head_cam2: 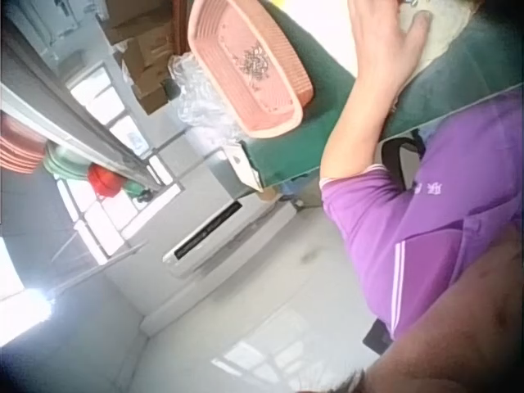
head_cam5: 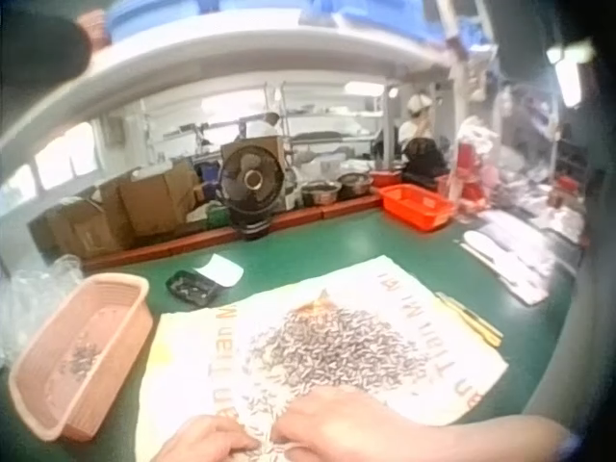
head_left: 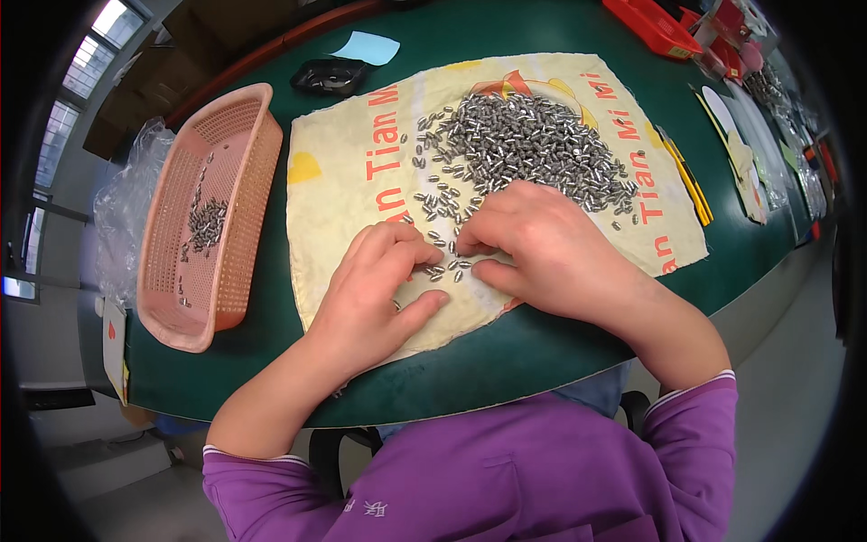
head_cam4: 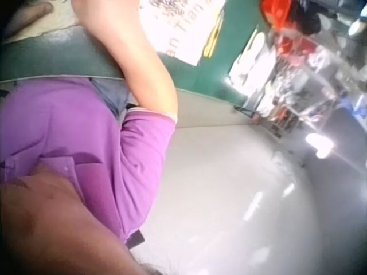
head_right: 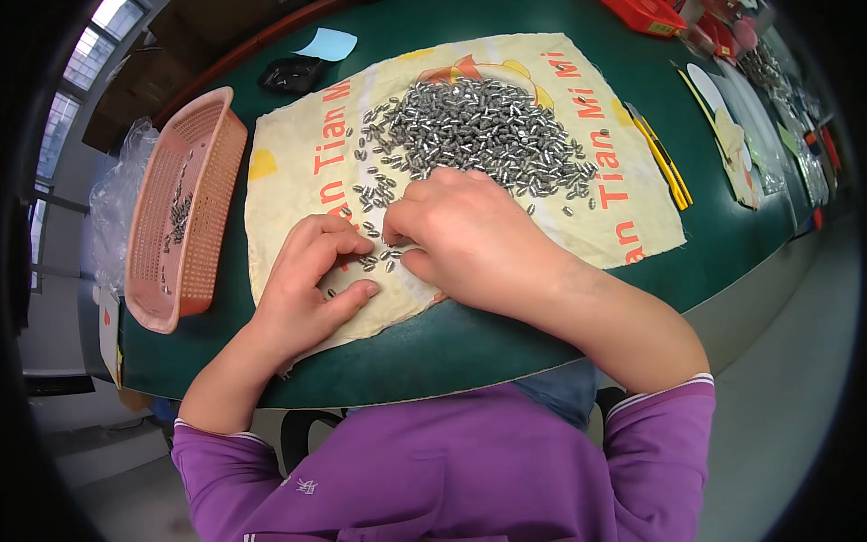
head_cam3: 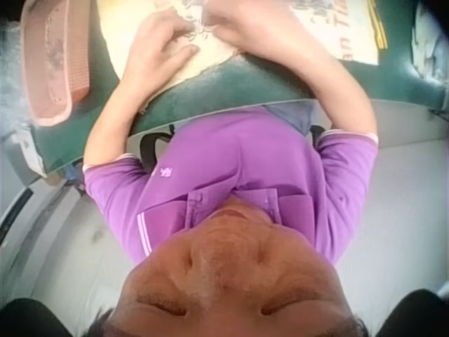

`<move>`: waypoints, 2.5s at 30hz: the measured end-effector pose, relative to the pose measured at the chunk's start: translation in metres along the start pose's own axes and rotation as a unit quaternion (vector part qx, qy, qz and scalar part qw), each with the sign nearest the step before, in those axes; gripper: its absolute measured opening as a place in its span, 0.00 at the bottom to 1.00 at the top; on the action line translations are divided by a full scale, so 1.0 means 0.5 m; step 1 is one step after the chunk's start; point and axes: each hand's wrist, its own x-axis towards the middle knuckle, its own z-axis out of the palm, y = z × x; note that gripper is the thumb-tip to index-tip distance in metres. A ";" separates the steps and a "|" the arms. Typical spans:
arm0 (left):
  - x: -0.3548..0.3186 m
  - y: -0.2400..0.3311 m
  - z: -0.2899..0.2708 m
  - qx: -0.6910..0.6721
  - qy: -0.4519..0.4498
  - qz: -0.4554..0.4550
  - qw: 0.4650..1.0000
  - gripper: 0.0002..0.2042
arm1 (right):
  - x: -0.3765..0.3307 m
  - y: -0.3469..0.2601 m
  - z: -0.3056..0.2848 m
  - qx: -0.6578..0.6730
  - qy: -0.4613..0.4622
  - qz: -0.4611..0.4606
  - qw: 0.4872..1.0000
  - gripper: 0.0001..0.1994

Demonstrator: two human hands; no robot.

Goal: Inspecting and sorting small metal components on a workbench.

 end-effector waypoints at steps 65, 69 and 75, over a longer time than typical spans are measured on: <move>-0.008 0.008 0.008 0.005 -0.007 -0.033 0.999 0.12 | -0.007 -0.005 0.010 0.051 -0.028 -0.003 0.998 0.07; -0.005 0.005 0.016 0.004 0.006 -0.028 1.000 0.13 | -0.004 -0.008 0.018 0.089 -0.026 -0.026 0.995 0.08; -0.003 0.000 0.020 0.014 0.030 -0.007 0.999 0.11 | 0.003 -0.017 0.032 0.162 -0.019 0.024 0.986 0.10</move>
